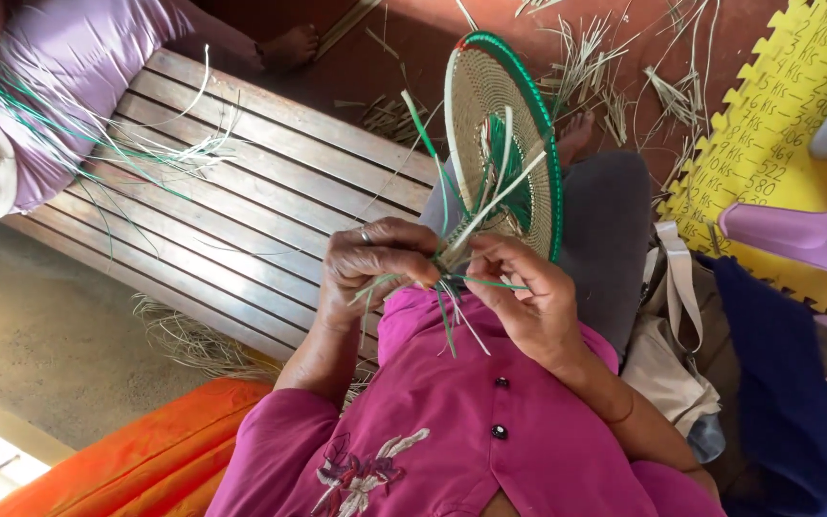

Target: Trimming excess fibers from a woven fan and continuing the weaving process to secure the edges.

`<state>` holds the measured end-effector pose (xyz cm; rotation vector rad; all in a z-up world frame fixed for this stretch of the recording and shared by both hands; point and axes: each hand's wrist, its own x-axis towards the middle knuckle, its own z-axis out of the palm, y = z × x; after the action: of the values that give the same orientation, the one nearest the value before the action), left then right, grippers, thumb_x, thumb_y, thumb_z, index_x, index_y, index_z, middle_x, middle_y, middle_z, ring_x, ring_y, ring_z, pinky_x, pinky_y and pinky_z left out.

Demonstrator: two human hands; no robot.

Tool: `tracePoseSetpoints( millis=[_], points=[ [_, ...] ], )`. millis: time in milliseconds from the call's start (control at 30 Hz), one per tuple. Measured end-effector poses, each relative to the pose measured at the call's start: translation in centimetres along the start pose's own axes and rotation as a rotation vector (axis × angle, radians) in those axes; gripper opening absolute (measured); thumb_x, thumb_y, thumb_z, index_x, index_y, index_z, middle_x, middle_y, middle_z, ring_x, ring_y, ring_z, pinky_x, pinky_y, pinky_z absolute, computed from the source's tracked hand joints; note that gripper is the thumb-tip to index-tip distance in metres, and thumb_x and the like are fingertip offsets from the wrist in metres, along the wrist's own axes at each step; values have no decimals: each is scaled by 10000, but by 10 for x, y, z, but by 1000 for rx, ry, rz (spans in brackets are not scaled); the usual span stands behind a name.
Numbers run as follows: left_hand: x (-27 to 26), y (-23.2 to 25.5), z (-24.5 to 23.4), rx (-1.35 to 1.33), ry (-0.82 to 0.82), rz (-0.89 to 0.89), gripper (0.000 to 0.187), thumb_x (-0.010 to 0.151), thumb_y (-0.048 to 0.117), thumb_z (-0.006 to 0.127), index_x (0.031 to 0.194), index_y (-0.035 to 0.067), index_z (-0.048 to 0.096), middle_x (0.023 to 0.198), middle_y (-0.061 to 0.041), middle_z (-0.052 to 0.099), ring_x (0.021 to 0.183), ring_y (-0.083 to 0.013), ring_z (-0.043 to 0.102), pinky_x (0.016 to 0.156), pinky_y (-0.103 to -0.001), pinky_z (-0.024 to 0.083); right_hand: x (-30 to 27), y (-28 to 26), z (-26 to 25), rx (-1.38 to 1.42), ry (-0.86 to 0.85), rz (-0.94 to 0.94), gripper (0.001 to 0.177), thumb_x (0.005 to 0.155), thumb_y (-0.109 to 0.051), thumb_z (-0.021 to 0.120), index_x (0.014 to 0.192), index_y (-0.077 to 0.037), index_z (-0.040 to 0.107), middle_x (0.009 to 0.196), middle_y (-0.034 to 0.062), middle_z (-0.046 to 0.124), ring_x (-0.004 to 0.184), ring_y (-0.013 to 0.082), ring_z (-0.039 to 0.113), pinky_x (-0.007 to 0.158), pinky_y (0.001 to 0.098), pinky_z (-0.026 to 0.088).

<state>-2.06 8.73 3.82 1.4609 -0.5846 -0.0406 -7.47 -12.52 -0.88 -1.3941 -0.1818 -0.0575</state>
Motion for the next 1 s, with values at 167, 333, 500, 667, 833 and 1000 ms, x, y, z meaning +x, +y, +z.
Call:
tracePoseSetpoints(
  millis=[167, 333, 500, 667, 833, 1000],
  points=[
    [-8, 0, 23, -42, 70, -73, 61, 845, 101, 829, 836, 40, 828, 1014, -168, 741, 823, -208, 697, 789, -320, 601, 3, -22, -2, 185, 16, 149, 349, 798, 86, 820, 1127, 84, 704, 837, 125, 706, 789, 140, 701, 733, 335, 629],
    [-11, 5, 33, -94, 108, -127, 33, 848, 31, 814, 853, -1, 821, 1022, -200, 725, 832, -229, 702, 760, -337, 638, 2, -30, -4, 153, 20, 137, 169, 859, 69, 762, 1020, 85, 714, 739, 137, 701, 679, 156, 696, 665, 324, 615],
    [-10, 13, 43, -174, 131, -160, 64, 847, 23, 807, 873, -35, 816, 1055, -230, 705, 872, -234, 689, 771, -339, 651, -1, -27, -9, 120, 34, 111, 50, 934, 53, 683, 946, 91, 713, 660, 153, 677, 583, 178, 651, 600, 314, 593],
    [-12, 5, 50, -94, 46, -35, 166, 930, 138, 736, 954, 3, 830, 1101, -208, 718, 918, -266, 701, 833, -358, 622, -10, -17, -19, 144, 78, 129, 220, 960, 56, 637, 1157, 138, 693, 759, 176, 694, 608, 147, 617, 547, 284, 555],
    [-11, -1, 59, -64, 15, 25, 193, 978, 171, 691, 981, 41, 833, 1131, -181, 726, 980, -291, 715, 887, -387, 601, -23, -9, -30, 348, 77, 199, 267, 940, 78, 612, 1190, 155, 666, 847, 204, 679, 628, 145, 565, 547, 262, 533],
    [-8, 0, 63, -66, 11, 29, 160, 976, 139, 702, 1014, 66, 839, 1156, -166, 735, 1016, -300, 724, 906, -400, 596, -42, 6, -41, 384, 94, 156, 270, 817, 131, 724, 1071, 199, 663, 769, 232, 657, 606, 176, 614, 518, 296, 566]
  ],
)
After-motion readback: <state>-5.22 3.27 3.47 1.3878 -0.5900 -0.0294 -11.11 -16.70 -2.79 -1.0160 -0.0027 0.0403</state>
